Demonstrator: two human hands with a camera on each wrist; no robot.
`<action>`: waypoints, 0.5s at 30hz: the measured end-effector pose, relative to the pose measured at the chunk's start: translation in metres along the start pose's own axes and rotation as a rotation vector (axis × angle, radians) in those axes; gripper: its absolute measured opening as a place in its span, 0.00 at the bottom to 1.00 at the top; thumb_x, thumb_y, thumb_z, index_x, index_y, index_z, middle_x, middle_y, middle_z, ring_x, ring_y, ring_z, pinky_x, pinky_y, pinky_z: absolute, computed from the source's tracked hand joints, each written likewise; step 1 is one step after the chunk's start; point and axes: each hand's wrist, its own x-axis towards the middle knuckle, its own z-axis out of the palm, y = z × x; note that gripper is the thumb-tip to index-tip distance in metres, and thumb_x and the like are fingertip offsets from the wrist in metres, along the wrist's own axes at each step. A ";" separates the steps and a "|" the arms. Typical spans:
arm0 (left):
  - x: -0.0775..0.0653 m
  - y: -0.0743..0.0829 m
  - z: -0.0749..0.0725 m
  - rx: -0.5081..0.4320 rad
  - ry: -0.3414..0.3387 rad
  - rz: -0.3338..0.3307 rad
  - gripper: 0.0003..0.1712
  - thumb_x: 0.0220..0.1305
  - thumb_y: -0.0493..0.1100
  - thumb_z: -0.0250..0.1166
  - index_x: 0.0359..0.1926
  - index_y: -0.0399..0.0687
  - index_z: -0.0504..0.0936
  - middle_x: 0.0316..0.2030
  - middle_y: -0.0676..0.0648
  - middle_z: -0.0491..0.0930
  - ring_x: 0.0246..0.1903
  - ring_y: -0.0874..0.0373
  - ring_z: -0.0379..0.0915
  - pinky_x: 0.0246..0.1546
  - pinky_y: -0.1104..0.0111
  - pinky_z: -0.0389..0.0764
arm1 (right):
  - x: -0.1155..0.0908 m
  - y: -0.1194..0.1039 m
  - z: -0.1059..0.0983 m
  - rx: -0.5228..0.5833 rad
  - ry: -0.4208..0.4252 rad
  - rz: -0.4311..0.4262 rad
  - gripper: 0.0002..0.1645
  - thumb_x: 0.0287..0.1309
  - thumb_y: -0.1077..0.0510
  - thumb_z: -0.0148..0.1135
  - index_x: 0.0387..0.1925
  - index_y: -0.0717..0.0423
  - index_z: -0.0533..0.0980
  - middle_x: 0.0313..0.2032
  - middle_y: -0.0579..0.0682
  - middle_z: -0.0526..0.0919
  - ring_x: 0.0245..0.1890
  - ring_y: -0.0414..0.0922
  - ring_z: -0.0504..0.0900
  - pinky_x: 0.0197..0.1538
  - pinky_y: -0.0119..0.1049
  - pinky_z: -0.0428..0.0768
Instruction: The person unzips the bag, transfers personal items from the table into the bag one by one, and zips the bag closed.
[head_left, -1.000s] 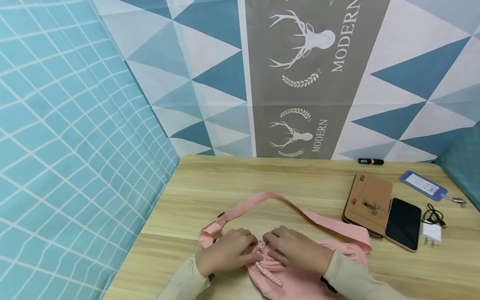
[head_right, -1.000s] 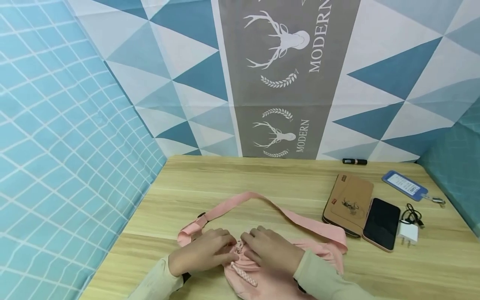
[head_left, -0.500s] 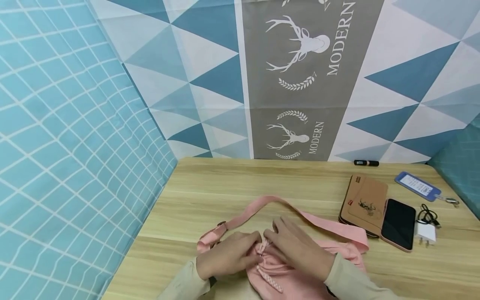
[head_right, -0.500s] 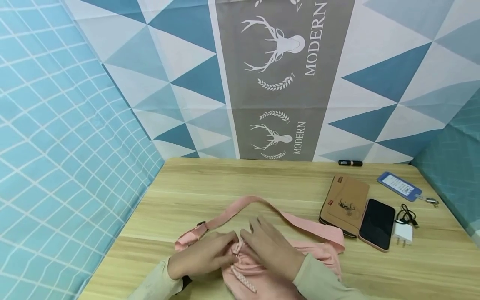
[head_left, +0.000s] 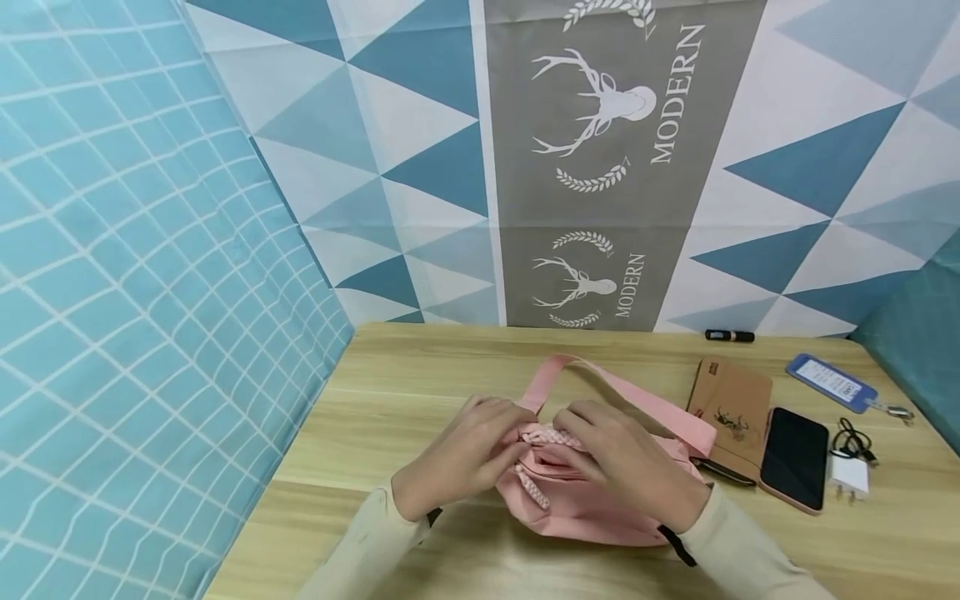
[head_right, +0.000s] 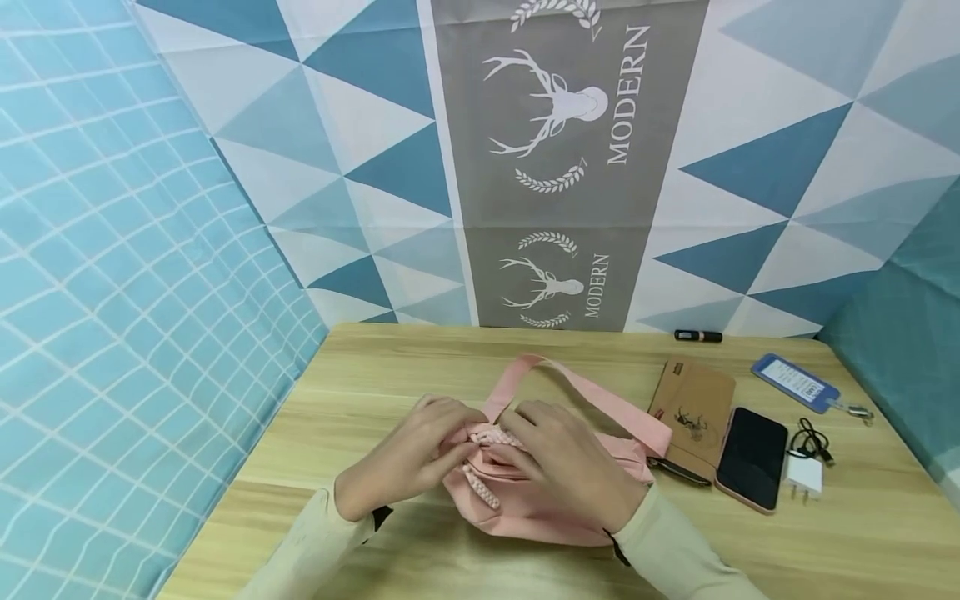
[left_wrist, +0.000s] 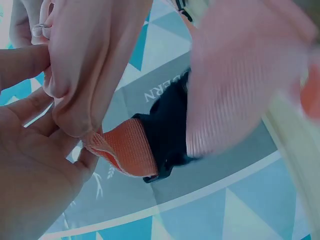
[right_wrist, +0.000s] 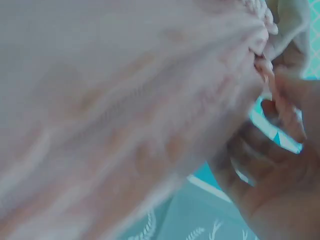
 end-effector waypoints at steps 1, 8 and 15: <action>0.001 0.000 0.001 -0.002 -0.010 -0.001 0.15 0.67 0.43 0.64 0.53 0.49 0.80 0.49 0.54 0.81 0.52 0.61 0.74 0.58 0.62 0.68 | -0.001 0.001 -0.001 0.005 -0.006 -0.001 0.10 0.67 0.46 0.61 0.38 0.47 0.74 0.33 0.38 0.70 0.31 0.33 0.68 0.35 0.27 0.73; 0.001 -0.001 0.001 -0.013 -0.018 -0.006 0.15 0.64 0.38 0.63 0.52 0.48 0.79 0.46 0.54 0.80 0.50 0.61 0.74 0.59 0.62 0.67 | -0.006 0.007 -0.001 -0.003 -0.041 0.000 0.08 0.65 0.50 0.64 0.36 0.48 0.75 0.33 0.39 0.74 0.32 0.33 0.71 0.36 0.31 0.76; 0.001 -0.005 -0.002 -0.041 -0.018 -0.035 0.15 0.63 0.35 0.63 0.51 0.48 0.79 0.43 0.54 0.81 0.47 0.62 0.75 0.57 0.62 0.69 | -0.016 0.011 -0.002 -0.012 -0.023 0.020 0.08 0.62 0.52 0.66 0.35 0.47 0.74 0.36 0.40 0.75 0.36 0.36 0.74 0.39 0.36 0.77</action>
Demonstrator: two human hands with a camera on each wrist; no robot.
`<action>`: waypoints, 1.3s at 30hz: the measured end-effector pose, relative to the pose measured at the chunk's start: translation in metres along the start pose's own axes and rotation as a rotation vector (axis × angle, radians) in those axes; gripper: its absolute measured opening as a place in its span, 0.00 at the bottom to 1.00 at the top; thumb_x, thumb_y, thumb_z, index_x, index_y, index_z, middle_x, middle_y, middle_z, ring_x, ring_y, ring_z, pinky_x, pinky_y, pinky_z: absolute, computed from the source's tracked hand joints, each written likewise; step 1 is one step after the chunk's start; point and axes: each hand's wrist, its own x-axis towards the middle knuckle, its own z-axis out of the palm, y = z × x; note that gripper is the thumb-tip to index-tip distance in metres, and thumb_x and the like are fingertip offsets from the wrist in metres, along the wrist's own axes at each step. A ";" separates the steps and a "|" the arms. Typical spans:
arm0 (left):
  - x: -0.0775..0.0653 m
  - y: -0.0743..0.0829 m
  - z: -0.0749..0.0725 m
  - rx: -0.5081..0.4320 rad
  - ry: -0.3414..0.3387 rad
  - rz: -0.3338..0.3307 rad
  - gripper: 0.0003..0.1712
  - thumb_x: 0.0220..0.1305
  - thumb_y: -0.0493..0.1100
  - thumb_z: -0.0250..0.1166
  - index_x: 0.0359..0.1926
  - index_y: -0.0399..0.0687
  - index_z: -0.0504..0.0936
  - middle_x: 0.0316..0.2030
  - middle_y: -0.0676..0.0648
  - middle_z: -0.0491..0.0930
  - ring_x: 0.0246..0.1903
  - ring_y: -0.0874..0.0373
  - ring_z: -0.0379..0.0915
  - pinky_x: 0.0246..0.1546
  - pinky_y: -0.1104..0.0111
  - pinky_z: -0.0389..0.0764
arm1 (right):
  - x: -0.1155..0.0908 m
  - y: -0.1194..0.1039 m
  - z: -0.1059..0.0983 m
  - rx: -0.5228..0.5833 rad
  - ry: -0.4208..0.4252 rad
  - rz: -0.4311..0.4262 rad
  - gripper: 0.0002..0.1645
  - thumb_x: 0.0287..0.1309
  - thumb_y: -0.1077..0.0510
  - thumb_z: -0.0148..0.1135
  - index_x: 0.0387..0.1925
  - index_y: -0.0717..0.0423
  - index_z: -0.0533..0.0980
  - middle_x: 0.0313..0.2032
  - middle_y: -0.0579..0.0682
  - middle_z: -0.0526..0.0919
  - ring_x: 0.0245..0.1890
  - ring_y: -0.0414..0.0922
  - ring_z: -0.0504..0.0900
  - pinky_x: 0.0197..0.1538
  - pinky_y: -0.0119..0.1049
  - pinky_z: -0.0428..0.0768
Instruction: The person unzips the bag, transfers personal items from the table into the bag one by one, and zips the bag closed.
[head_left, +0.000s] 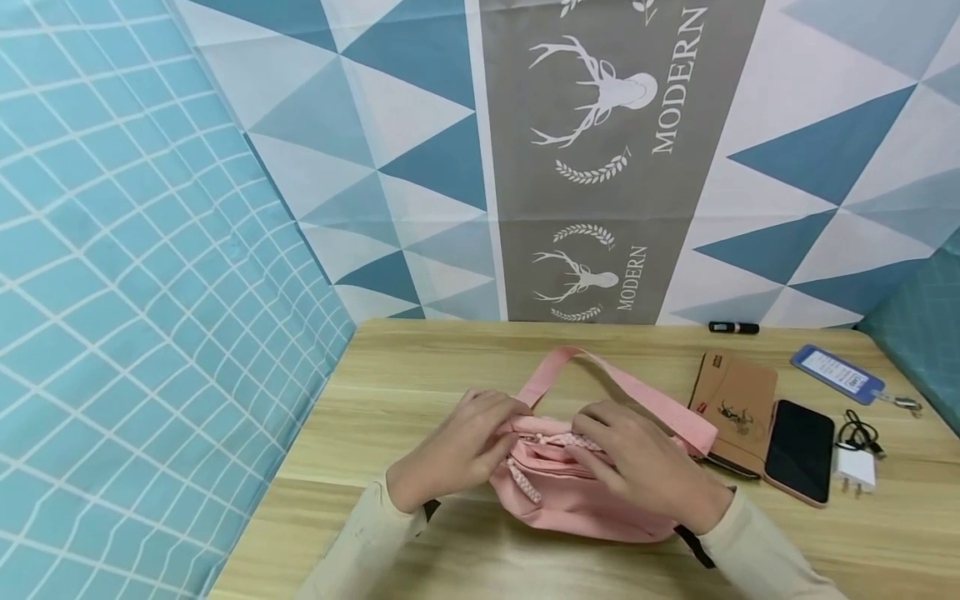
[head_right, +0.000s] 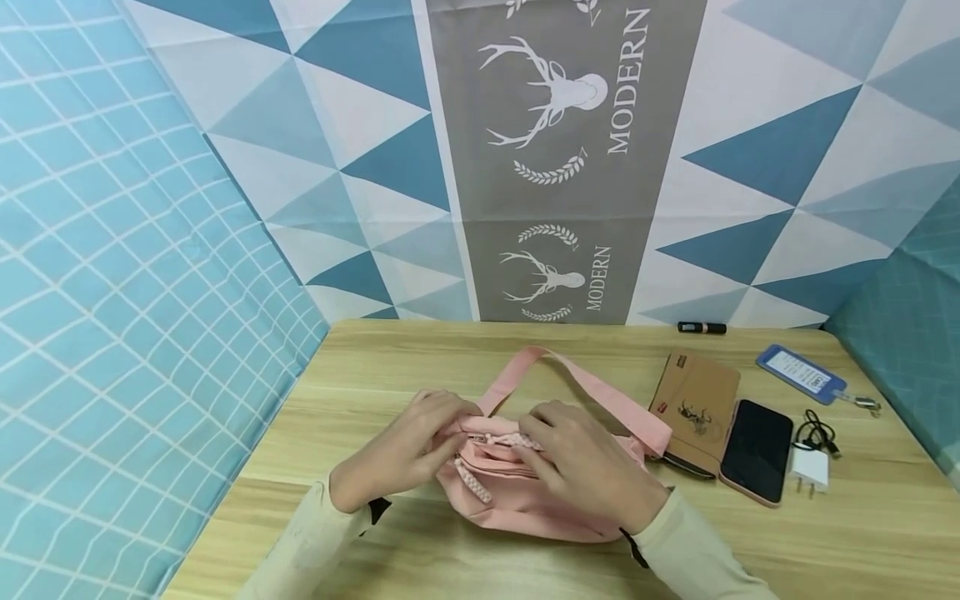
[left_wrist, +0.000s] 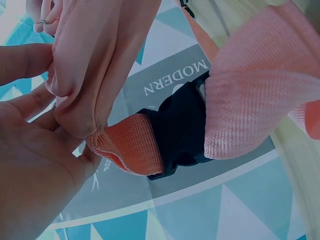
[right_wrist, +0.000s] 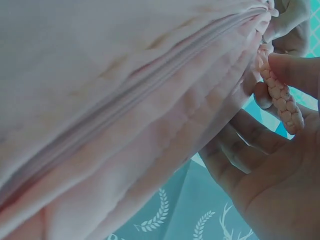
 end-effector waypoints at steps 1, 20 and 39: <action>0.000 0.000 -0.001 -0.005 -0.002 -0.004 0.16 0.62 0.35 0.63 0.51 0.47 0.79 0.43 0.54 0.81 0.48 0.61 0.76 0.57 0.62 0.69 | -0.001 0.000 -0.001 0.002 0.003 0.001 0.08 0.62 0.52 0.66 0.35 0.47 0.73 0.36 0.40 0.75 0.36 0.36 0.74 0.40 0.37 0.77; -0.005 -0.013 -0.012 -0.036 0.012 -0.079 0.15 0.54 0.34 0.63 0.44 0.48 0.81 0.40 0.55 0.83 0.44 0.61 0.77 0.50 0.59 0.71 | -0.044 0.017 -0.019 -0.060 -0.117 0.205 0.15 0.60 0.52 0.69 0.48 0.49 0.80 0.51 0.49 0.79 0.51 0.45 0.78 0.47 0.47 0.81; -0.007 -0.041 -0.023 -0.019 -0.008 -0.178 0.16 0.48 0.28 0.62 0.38 0.49 0.81 0.25 0.59 0.72 0.24 0.64 0.64 0.31 0.67 0.68 | -0.108 0.053 -0.033 -0.058 -0.130 0.495 0.16 0.63 0.49 0.67 0.48 0.52 0.82 0.44 0.52 0.85 0.37 0.49 0.86 0.35 0.50 0.82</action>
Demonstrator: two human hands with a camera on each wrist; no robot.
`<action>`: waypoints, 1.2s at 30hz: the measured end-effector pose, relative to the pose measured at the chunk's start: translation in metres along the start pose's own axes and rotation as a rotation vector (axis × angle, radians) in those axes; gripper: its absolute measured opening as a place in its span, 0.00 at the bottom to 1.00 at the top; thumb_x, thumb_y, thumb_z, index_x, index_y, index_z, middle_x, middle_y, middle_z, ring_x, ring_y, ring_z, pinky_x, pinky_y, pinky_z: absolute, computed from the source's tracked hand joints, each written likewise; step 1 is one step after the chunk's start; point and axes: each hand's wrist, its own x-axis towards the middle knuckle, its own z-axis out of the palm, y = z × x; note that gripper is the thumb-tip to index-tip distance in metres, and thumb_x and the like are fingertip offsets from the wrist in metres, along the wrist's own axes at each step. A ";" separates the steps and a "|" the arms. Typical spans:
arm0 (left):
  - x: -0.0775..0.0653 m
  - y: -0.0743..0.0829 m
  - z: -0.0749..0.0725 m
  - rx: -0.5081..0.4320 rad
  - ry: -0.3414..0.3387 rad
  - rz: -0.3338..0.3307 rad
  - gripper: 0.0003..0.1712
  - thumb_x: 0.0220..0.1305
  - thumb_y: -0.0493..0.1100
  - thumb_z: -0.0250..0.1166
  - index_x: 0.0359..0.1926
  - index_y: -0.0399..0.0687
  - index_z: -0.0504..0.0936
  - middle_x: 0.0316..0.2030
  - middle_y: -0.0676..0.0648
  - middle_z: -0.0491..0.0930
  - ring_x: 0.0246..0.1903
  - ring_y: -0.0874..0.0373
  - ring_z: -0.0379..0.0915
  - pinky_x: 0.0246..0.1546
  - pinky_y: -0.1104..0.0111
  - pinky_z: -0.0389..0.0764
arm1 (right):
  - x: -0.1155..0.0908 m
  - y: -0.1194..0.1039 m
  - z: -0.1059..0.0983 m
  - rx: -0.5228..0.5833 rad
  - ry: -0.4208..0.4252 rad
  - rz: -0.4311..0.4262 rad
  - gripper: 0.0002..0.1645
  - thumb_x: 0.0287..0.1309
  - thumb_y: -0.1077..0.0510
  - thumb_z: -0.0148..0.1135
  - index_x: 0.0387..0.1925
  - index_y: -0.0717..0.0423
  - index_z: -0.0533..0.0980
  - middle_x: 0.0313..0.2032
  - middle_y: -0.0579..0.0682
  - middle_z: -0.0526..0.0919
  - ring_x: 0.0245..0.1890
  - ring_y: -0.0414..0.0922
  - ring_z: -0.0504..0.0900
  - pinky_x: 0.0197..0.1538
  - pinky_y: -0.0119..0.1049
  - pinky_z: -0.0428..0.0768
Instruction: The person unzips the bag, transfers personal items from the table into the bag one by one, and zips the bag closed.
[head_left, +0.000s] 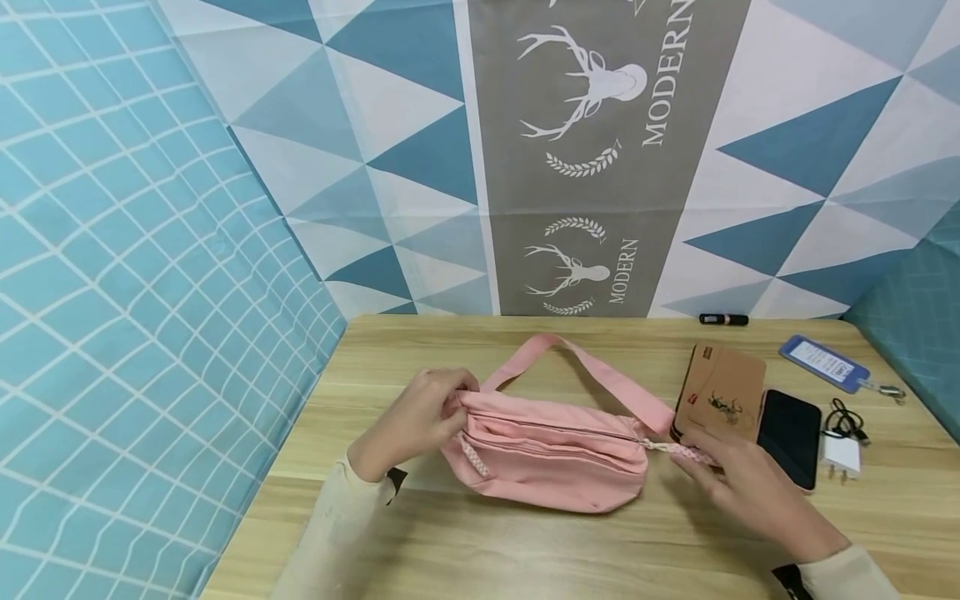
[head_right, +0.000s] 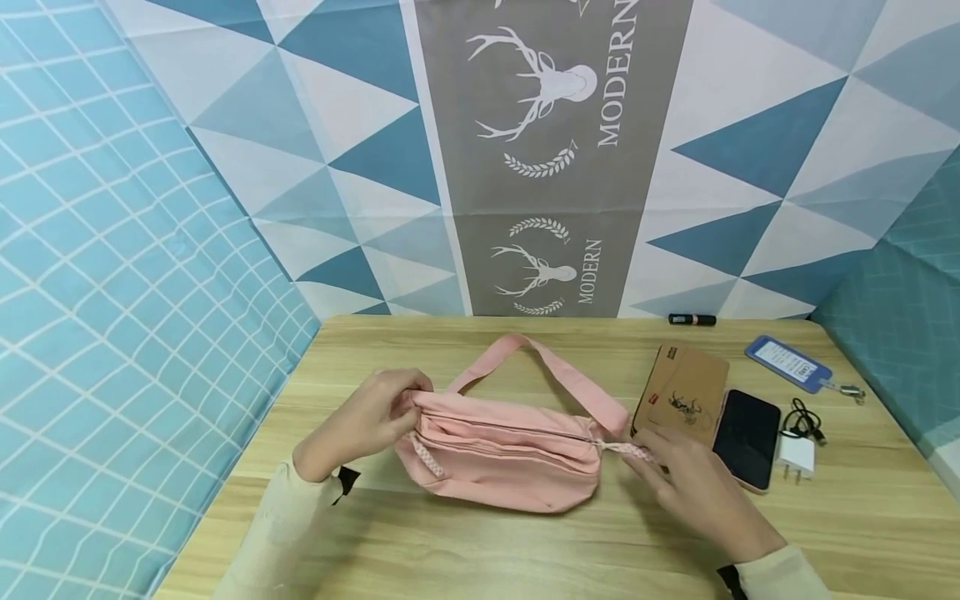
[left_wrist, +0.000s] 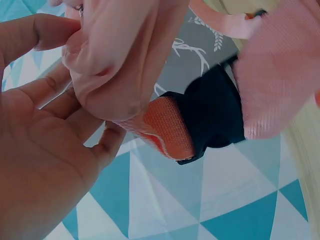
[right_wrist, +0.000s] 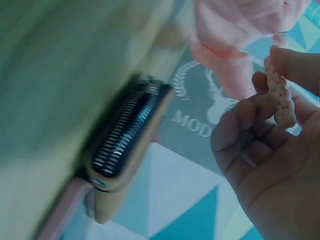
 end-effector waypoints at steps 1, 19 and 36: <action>0.000 -0.001 0.000 0.004 -0.007 -0.001 0.16 0.48 0.28 0.62 0.38 0.49 0.80 0.25 0.59 0.72 0.24 0.63 0.64 0.31 0.67 0.68 | -0.001 0.002 0.001 0.008 -0.005 0.013 0.16 0.63 0.49 0.67 0.47 0.52 0.82 0.43 0.52 0.86 0.36 0.49 0.86 0.34 0.49 0.82; 0.000 0.014 0.011 0.200 0.026 0.051 0.08 0.61 0.39 0.70 0.39 0.49 0.80 0.29 0.57 0.81 0.28 0.62 0.75 0.42 0.61 0.73 | 0.009 -0.041 0.012 -0.095 0.184 -0.272 0.20 0.68 0.48 0.57 0.51 0.58 0.79 0.50 0.55 0.79 0.51 0.54 0.75 0.52 0.57 0.71; -0.006 0.029 0.022 0.313 -0.079 0.097 0.10 0.55 0.35 0.66 0.33 0.51 0.73 0.24 0.58 0.72 0.23 0.64 0.64 0.40 0.60 0.74 | 0.029 -0.108 0.062 -0.281 0.020 -0.336 0.20 0.48 0.65 0.68 0.46 0.57 0.74 0.42 0.55 0.74 0.43 0.54 0.73 0.45 0.50 0.76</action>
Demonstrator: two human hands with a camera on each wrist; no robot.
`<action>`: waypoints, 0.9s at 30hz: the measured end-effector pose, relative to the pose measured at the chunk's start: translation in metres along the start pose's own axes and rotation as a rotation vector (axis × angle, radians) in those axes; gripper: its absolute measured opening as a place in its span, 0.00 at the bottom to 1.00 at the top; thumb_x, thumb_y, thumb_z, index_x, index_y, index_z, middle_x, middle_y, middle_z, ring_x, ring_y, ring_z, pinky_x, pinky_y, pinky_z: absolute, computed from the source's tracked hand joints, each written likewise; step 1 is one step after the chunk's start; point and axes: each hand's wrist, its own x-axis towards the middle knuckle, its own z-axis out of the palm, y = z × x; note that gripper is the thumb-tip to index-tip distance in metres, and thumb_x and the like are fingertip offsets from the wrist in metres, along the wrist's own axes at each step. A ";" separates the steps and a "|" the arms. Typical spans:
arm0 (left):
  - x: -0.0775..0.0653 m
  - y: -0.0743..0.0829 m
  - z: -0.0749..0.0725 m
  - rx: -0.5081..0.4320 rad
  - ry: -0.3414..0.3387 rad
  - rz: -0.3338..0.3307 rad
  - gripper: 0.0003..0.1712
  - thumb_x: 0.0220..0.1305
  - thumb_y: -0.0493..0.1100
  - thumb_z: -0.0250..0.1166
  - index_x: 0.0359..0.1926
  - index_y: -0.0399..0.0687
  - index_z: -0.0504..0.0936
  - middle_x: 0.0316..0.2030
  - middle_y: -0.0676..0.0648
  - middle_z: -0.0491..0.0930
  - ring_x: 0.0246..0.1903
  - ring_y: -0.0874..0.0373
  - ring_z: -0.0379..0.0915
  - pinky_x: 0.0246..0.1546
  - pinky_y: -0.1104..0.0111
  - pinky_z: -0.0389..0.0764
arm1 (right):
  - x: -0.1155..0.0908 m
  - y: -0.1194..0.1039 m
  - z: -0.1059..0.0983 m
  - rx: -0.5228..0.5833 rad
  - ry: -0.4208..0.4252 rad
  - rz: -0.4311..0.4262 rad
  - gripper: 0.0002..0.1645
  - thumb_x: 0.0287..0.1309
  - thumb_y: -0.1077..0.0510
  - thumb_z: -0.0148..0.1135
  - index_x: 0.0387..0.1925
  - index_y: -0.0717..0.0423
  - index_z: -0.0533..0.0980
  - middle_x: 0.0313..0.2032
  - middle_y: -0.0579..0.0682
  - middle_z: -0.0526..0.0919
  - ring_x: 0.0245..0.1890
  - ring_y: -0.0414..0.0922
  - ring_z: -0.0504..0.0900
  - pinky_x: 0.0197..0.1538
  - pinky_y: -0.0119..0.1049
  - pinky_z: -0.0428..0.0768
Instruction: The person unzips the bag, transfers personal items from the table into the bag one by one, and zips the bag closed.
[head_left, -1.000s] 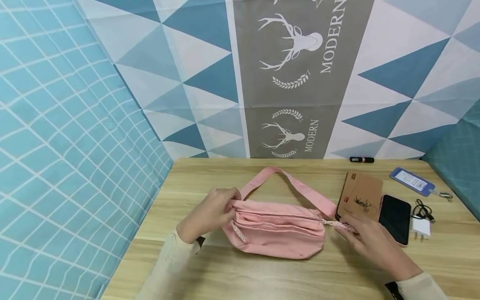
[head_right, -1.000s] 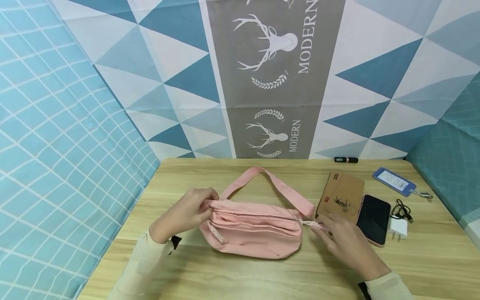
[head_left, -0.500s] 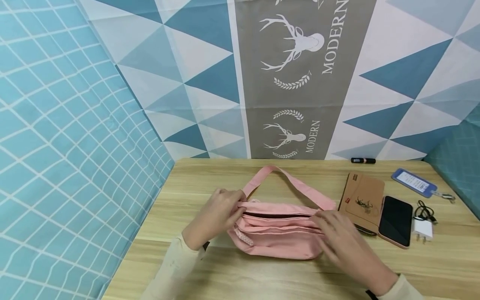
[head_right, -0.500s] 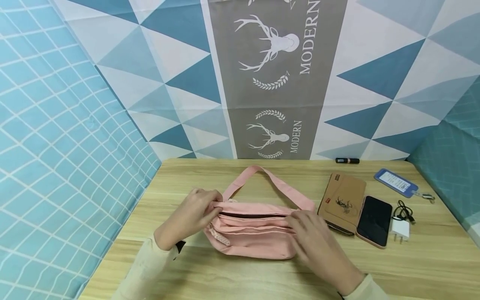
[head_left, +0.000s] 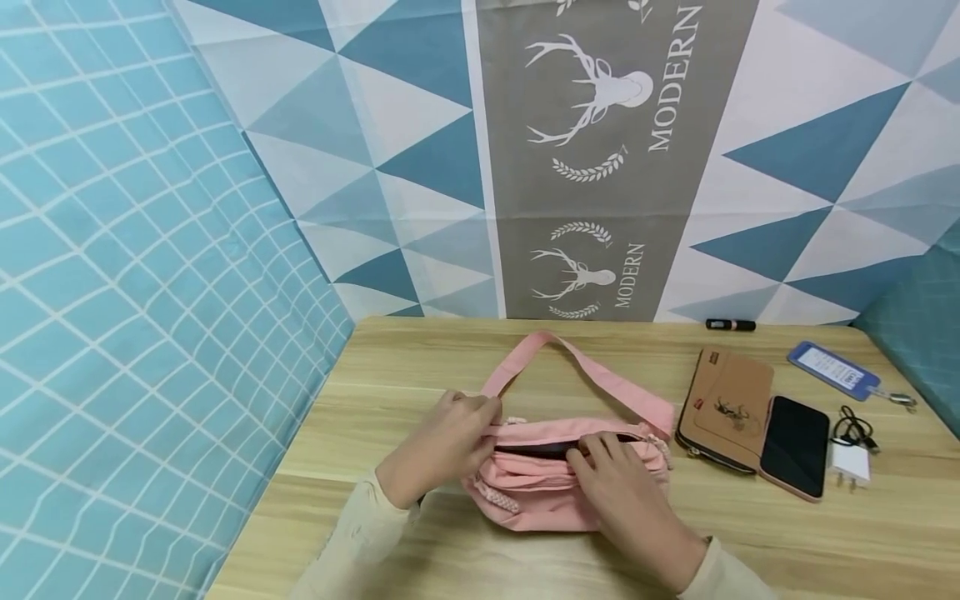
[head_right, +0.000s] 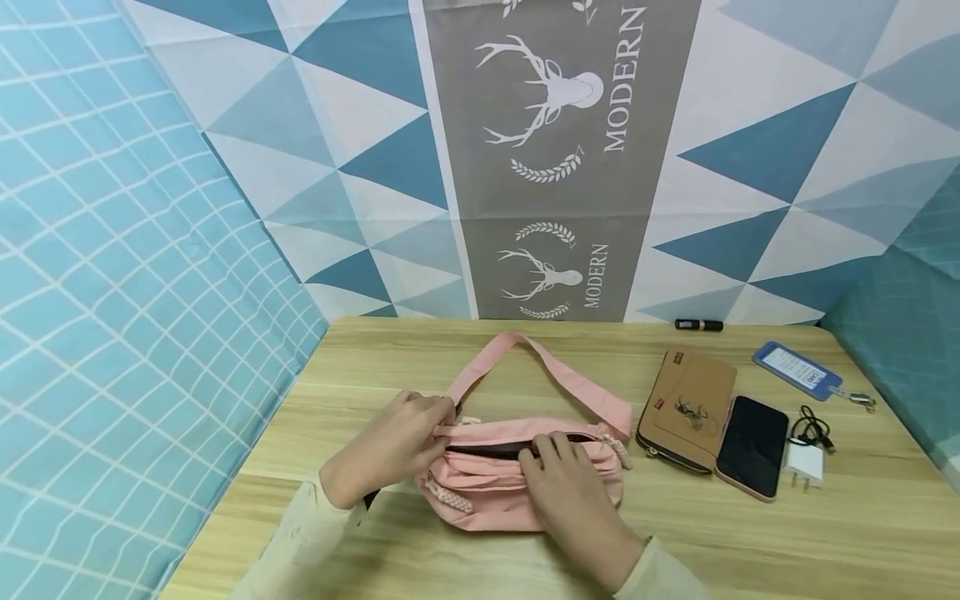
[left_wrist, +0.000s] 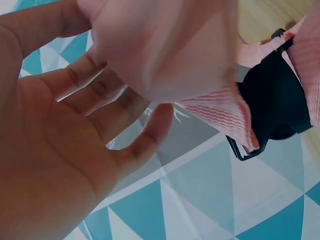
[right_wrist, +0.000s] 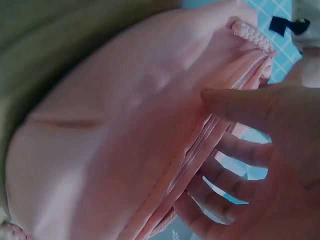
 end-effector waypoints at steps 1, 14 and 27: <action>-0.001 0.001 0.000 -0.005 -0.009 0.002 0.10 0.55 0.34 0.66 0.33 0.50 0.73 0.24 0.58 0.71 0.23 0.64 0.64 0.40 0.60 0.74 | -0.001 -0.002 0.002 -0.019 0.005 -0.011 0.19 0.48 0.67 0.65 0.44 0.57 0.73 0.41 0.55 0.74 0.42 0.54 0.73 0.44 0.50 0.76; 0.032 0.032 0.011 -0.058 -0.385 0.006 0.18 0.69 0.56 0.63 0.48 0.48 0.79 0.36 0.55 0.81 0.36 0.63 0.78 0.40 0.68 0.77 | -0.022 -0.018 0.011 -0.108 0.206 -0.061 0.25 0.74 0.63 0.20 0.36 0.56 0.69 0.29 0.52 0.70 0.33 0.51 0.71 0.34 0.47 0.72; 0.048 0.012 0.020 0.158 -0.059 -0.041 0.05 0.68 0.40 0.60 0.33 0.49 0.78 0.17 0.53 0.71 0.15 0.60 0.68 0.15 0.65 0.72 | -0.035 -0.012 -0.002 -0.003 0.224 -0.083 0.27 0.74 0.54 0.26 0.46 0.51 0.75 0.36 0.52 0.73 0.38 0.52 0.74 0.40 0.50 0.74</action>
